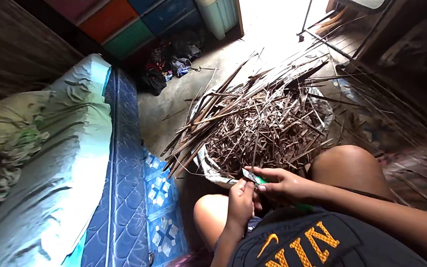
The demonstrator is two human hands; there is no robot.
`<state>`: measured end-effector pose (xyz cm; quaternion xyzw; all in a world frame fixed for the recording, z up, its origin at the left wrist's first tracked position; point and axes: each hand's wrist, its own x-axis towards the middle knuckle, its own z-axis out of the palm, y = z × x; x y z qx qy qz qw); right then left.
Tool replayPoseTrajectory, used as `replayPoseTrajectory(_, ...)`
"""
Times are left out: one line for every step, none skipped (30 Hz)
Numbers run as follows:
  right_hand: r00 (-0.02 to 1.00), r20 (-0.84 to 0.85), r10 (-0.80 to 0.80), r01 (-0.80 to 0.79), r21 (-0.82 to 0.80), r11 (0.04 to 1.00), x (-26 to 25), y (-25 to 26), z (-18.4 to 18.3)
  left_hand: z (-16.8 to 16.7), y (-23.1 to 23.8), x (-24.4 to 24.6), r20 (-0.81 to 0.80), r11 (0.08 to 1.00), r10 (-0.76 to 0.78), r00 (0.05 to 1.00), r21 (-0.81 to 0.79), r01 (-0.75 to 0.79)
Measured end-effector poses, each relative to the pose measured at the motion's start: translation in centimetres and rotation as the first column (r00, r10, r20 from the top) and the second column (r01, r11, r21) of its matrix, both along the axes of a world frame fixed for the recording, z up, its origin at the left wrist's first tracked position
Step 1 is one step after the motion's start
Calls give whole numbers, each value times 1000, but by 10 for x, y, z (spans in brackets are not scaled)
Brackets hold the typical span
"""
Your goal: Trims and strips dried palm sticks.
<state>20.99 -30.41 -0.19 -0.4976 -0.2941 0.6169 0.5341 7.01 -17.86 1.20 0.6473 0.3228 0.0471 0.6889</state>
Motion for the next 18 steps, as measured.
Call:
replayPoseTrajectory(1000, -3, -5, 5, 12, 1000, -1, -1, -1, 0, 0, 0, 5, 1000, 0, 1000, -5, 0)
replayPoseTrajectory(1000, -1, -6, 6, 18, 1000, -1, -2, -2, 0, 0, 0, 16, 1000, -3, 1000, -16, 4)
replayPoseTrajectory(1000, 13, -18, 18, 21, 1000, -2, -3, -2, -1, 0, 0, 30, 1000, -8, 1000, -27, 9)
replayPoseTrajectory(998, 36, -48, 48, 22, 999, -5, -3, -3, -2, 1, -1, 42, 999, -16, 999, -33, 17)
replayPoseTrajectory(994, 66, -91, 90, 22, 996, -7, -4, -3, -2, 1, -1, 52, 999, -29, 998, -36, 30)
replayPoseTrajectory(984, 106, -142, 140, 26, 990, -8, -5, -2, -2, 1, -1, 62, 998, -43, 997, -44, 46)
replayPoseTrajectory(969, 147, -198, 195, 37, 980, -6, -4, -2, -1, 1, -1, 77, 996, -56, 995, -63, 61)
replayPoseTrajectory(951, 175, -254, 249, 52, 967, -1, -3, -1, -1, 1, -2, 98, 992, -65, 993, -101, 75)
replayPoseTrajectory(930, 188, -315, 309, 62, 949, 7, 0, 0, -1, 1, -3, 121, 985, -75, 990, -145, 93)
replayPoseTrajectory(911, 187, -367, 360, 69, 930, 19, 2, 1, -2, 0, -4, 146, 976, -86, 985, -187, 113)
replayPoseTrajectory(896, 177, -408, 403, 65, 913, 32, 4, 1, -4, 1, -5, 170, 966, -93, 981, -222, 130)
replayPoseTrajectory(891, 156, -427, 424, 51, 904, 45, 5, 2, -5, 1, -5, 191, 958, -97, 977, -249, 144)
replayPoseTrajectory(904, 123, -409, 409, 28, 912, 55, 3, 4, -7, 1, -5, 207, 952, -94, 974, -268, 148)
replayPoseTrajectory(928, 106, -356, 358, 6, 934, 59, 2, 8, -8, 1, -5, 212, 953, -83, 974, -269, 140)
replayPoseTrajectory(955, 101, -278, 280, -11, 960, 56, 0, 13, -7, 1, -4, 198, 964, -68, 978, -239, 116)
replayPoseTrajectory(977, 92, -194, 196, -22, 980, 48, -2, 17, -6, 1, -4, 159, 982, -55, 986, -170, 82)
replayPoseTrajectory(990, 70, -123, 125, -24, 992, 37, -4, 18, -3, 0, -2, 96, 997, -43, 994, -56, 48)
replayPoseTrajectory(996, 40, -78, 79, -14, 997, 27, -4, 16, -3, 0, 0, 35, 995, -34, 999, 90, 31)
